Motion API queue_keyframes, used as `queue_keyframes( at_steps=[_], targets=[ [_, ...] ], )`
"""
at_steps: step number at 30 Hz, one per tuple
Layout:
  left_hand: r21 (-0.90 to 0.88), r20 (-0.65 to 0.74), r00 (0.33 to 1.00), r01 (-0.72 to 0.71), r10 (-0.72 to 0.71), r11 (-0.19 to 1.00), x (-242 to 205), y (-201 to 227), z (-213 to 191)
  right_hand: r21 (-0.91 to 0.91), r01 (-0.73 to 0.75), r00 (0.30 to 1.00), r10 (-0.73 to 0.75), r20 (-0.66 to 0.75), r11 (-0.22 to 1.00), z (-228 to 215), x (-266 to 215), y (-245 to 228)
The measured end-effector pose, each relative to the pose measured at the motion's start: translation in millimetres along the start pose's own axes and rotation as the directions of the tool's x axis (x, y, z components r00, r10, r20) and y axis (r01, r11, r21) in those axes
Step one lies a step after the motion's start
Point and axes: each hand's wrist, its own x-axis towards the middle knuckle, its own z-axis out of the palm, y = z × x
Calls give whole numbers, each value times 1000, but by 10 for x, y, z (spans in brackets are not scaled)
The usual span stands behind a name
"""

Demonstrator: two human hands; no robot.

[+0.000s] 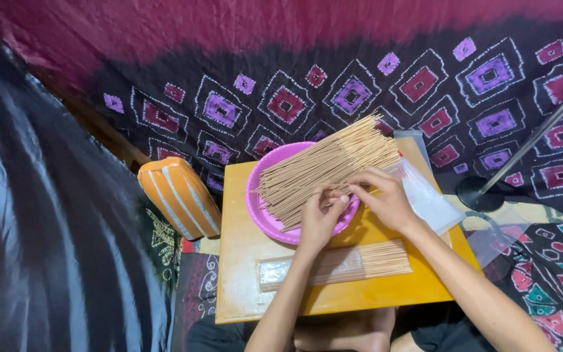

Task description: The person picks up incense sticks from a bowl and inserts them into a plastic bag by hand on a small table.

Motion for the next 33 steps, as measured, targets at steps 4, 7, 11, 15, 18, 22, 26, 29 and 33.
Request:
queue_keyframes(
  at_steps=[4, 7, 11, 15, 18, 22, 26, 29, 33],
  targets=[
    [-39, -38, 999, -23, 22, 999, 244, 70, 87, 38, -25, 999, 26, -30, 999, 68, 124, -55],
    [-21, -80, 996, -41, 39, 999, 319, 139, 36, 79, -35, 999, 37, -28, 996, 65, 220, -54],
    [-23, -100, 994, -55, 53, 998, 316, 113, -117, 142, -96, 993, 85, 79, 985, 59, 223, -152],
    [-56, 6, 1000, 7, -7, 998, 196, 103, -228, 239, -223, 967, 183, 178, 945, 163, 104, 16],
    [-38, 43, 998, 39, -38, 999, 177, 151, -271, 243, -263, 952, 210, 223, 934, 191, 75, 51],
    [-60, 66, 997, 33, -29, 998, 184, 190, -271, 226, -311, 925, 239, 295, 923, 87, 109, 33],
    [-67, 49, 999, 12, -8, 998, 187, 226, -422, 291, -382, 881, 251, 400, 877, 8, 61, 126],
    [-58, -5, 1000, -15, 14, 998, 247, 250, -661, 309, -425, 852, 261, 454, 851, -80, 24, 197],
    [-31, -107, 992, -67, 63, 997, 333, 425, -1114, 340, -452, 825, 241, 511, 825, -163, -19, 334]
  ],
)
